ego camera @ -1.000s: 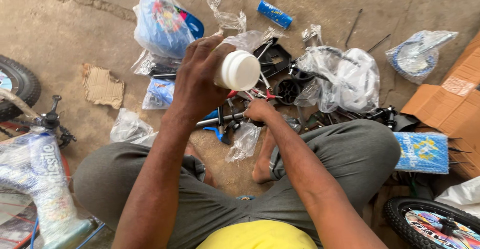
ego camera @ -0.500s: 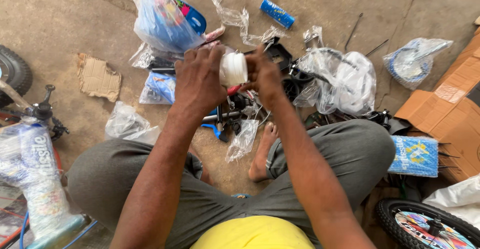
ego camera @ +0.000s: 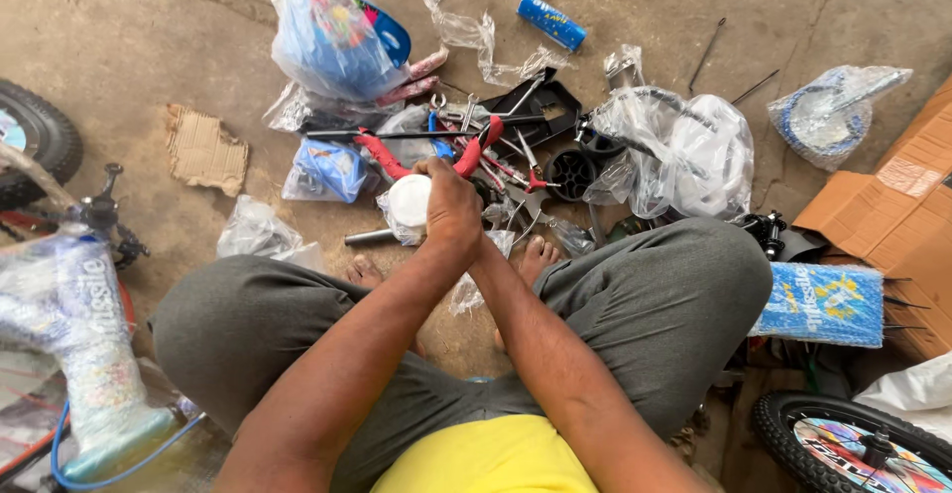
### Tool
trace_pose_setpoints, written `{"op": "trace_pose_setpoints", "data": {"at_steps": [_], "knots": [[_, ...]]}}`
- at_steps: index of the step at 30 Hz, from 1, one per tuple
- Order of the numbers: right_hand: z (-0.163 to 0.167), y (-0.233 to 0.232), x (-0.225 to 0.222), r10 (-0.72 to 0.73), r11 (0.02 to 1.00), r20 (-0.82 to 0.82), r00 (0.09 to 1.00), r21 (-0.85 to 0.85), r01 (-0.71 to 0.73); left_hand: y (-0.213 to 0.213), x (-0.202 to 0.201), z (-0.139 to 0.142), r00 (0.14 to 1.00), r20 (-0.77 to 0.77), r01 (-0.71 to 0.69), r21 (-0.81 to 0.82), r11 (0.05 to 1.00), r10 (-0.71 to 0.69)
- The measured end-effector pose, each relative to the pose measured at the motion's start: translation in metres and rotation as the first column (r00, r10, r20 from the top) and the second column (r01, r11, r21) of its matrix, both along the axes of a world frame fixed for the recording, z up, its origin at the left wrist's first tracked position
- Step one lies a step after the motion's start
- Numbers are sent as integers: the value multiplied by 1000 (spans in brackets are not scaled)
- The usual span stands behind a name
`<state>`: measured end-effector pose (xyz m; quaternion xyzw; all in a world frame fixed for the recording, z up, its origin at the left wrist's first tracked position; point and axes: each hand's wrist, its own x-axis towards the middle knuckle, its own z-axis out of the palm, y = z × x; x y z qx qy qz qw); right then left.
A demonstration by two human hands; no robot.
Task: The person assembles a bicycle handlebar by applying lubricant to the stem, inserting the handlebar, and tightening the bolts with a wrench. They then attach blue grips to the ends of the handlebar.
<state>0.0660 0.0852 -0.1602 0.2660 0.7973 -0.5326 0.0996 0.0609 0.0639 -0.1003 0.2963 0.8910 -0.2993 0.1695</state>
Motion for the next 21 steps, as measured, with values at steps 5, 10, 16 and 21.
{"op": "trace_pose_setpoints", "data": {"at_steps": [5, 10, 16, 21], "knots": [[-15, -2, 1, -72, 683, 198, 978, -705, 193, -8, -17, -10, 992, 90, -88, 43, 995, 83], [-41, 23, 8, 23, 221, 169, 985, -962, 159, -28, -30, -9, 960, 204, -229, 182, 956, 191], [-49, 46, -15, -62, 317, 170, 984, -931, 181, -69, -57, 5, 948, 209, -313, 488, 815, 239], [-44, 51, -26, -154, 289, 145, 977, -939, 185, -90, -78, 15, 951, 178, -308, 631, 712, 254]]}}
